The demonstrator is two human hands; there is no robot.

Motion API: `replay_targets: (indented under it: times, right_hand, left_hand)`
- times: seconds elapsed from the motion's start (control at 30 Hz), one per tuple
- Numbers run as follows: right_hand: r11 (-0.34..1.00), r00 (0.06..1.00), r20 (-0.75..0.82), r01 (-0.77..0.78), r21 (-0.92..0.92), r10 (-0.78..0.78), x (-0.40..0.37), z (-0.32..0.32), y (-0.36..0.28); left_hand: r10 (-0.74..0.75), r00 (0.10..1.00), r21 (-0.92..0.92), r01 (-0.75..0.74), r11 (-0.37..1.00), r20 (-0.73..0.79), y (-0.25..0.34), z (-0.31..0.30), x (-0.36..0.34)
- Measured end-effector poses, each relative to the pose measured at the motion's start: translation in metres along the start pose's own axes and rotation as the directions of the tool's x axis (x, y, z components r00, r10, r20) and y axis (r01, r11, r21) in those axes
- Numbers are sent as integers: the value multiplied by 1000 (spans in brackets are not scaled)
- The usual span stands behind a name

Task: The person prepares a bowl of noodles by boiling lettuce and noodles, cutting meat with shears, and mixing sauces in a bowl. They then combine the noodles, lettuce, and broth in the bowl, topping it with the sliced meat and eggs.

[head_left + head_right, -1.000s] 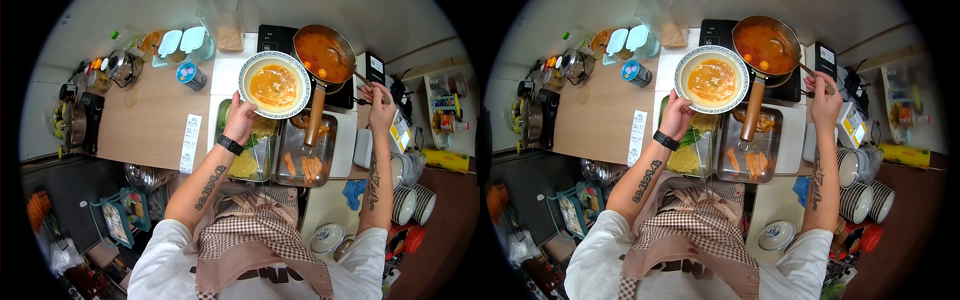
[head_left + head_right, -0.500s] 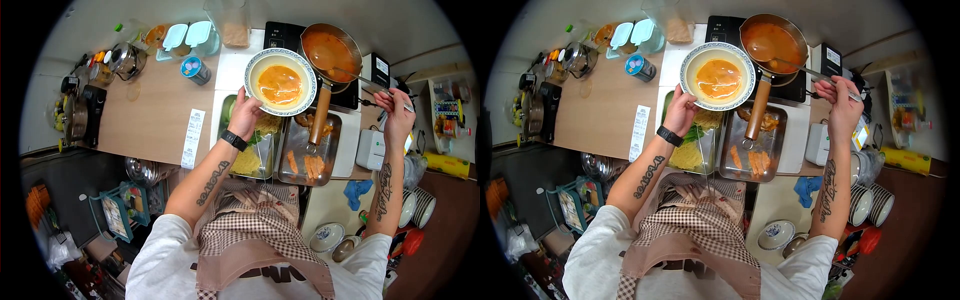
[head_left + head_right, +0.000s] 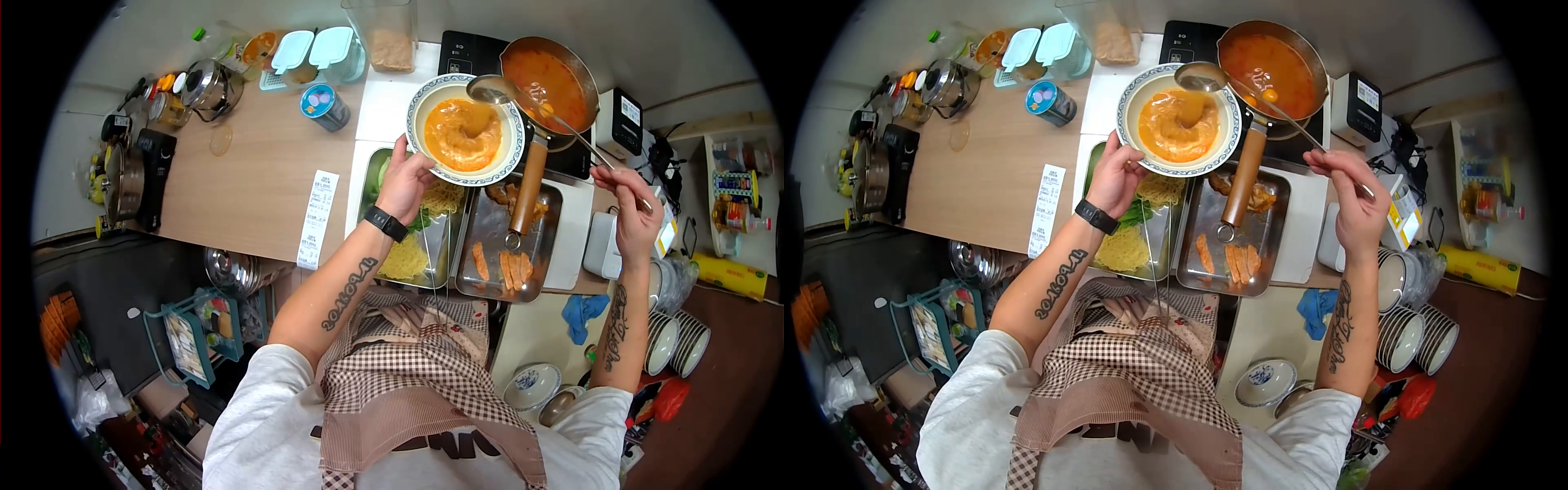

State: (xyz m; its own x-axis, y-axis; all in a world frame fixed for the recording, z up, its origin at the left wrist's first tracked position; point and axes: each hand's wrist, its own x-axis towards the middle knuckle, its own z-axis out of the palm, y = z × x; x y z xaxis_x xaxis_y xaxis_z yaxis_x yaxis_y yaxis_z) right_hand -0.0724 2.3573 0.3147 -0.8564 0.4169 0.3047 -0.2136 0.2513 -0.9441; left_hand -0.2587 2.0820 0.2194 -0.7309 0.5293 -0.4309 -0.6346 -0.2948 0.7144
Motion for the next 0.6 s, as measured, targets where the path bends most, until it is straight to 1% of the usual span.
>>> replay_targets:
  times: [0.07,0.1,0.13,0.2,0.23,0.33,0.37,0.43,0.47,0.5,0.6]
  right_hand:
    - [993,995,-17,93,-69,-95,-1,-5,6]
    - [977,991,-31,124,-175,-131,3,-5,6]
    - [951,990,-50,109,-289,-128,7,-7,9]
    - [859,987,-95,66,-507,-132,17,-12,18]
    - [838,980,-142,40,-545,-138,22,-11,22]
    - [909,957,-285,-66,-411,-60,30,-16,47]
    - [916,948,-318,-118,-383,-11,33,-17,48]
    - [965,922,-378,-169,-201,83,36,-23,56]
    - [977,908,-399,-188,-105,132,37,-26,57]
    - [977,903,-405,-193,-95,139,38,-28,56]
    - [982,886,-429,-189,15,177,35,-34,48]
  left_hand:
    - [-3,1000,8,3,1000,-7,0,0,1]
    - [3,1000,5,-3,1000,4,-2,-1,2]
    - [7,1000,1,-7,1000,17,-4,-4,4]
    - [10,999,1,-10,1000,32,-5,-7,6]
    - [7,999,4,-7,1000,31,-6,-8,6]
    - [4,999,-1,-4,1000,34,-7,-7,6]
    - [1,1000,0,-1,1000,25,-4,-3,3]
    - [1,1000,2,-1,1000,4,-5,-3,3]
    - [0,1000,-5,0,1000,13,-6,-4,4]
    - [0,1000,-13,0,1000,21,-6,-6,6]
    - [4,1000,-17,-4,1000,27,-7,-8,7]
